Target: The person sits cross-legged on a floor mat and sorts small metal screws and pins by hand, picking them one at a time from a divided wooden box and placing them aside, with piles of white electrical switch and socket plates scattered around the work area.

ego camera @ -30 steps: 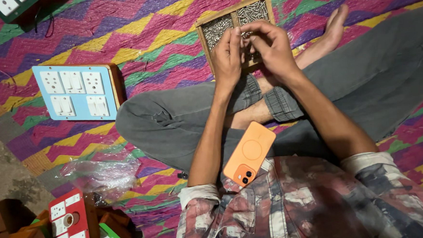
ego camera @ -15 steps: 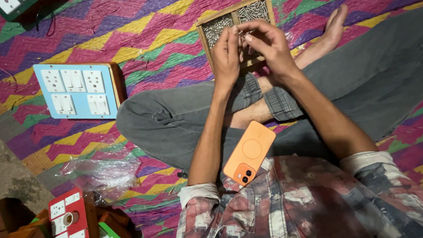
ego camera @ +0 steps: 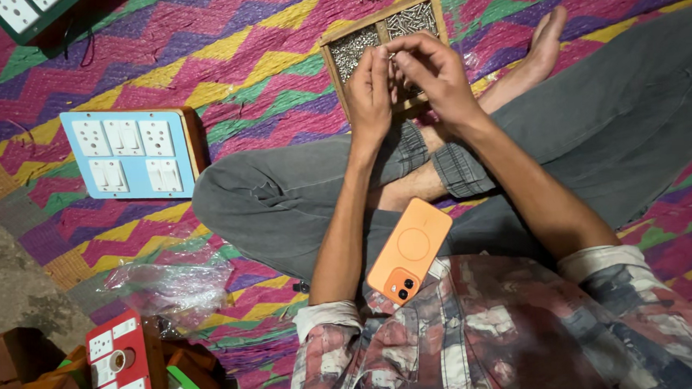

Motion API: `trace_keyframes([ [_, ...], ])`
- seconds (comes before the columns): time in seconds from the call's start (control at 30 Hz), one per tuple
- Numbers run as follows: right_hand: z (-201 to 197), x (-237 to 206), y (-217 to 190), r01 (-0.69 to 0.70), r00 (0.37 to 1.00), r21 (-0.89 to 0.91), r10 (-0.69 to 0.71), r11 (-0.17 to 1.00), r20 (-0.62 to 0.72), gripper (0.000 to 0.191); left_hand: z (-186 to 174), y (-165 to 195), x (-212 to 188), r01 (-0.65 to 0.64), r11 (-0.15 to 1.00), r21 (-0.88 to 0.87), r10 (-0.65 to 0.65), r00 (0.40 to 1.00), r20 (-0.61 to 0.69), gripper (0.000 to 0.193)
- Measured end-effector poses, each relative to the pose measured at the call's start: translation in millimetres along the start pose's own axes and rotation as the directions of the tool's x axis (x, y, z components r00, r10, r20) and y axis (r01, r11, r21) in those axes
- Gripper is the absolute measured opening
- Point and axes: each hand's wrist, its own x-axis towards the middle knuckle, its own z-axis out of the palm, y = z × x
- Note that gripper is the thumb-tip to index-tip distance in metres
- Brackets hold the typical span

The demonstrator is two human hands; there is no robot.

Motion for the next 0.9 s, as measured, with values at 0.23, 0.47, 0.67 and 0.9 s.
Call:
trace_keyframes([
  [0.23,-0.1,0.7,2.7,-0.007,0.999,0.014,0.007,1.0,-0.037,0.024,3.1,-1.2,-2.0,0.038,0.998,-0.057,-0.035,0.999,0.04,0.03],
  [0.47,1.5,-0.2,-1.2,0.033,0.999,-0.074,-0.035,0.997,-0.025,0.016,1.1,-5.1,-1.5,0.009,1.0,0.002,-0.009,1.0,0.023,0.03],
  [0.67,0.8,0.8,-0.2,0.035,0.999,-0.038,-0.036,0.999,-0.03,0.019,2.3,-6.7,-0.3,0.056,0.98,-0.19,-0.045,0.997,0.059,0.031],
  [0.9,2.4,0.4,-0.9,0.055,0.997,-0.088,-0.059,0.995,-0.042,0.018,0.7,-2.3,0.7,0.049,0.988,-0.148,-0.041,0.998,0.057,0.031],
])
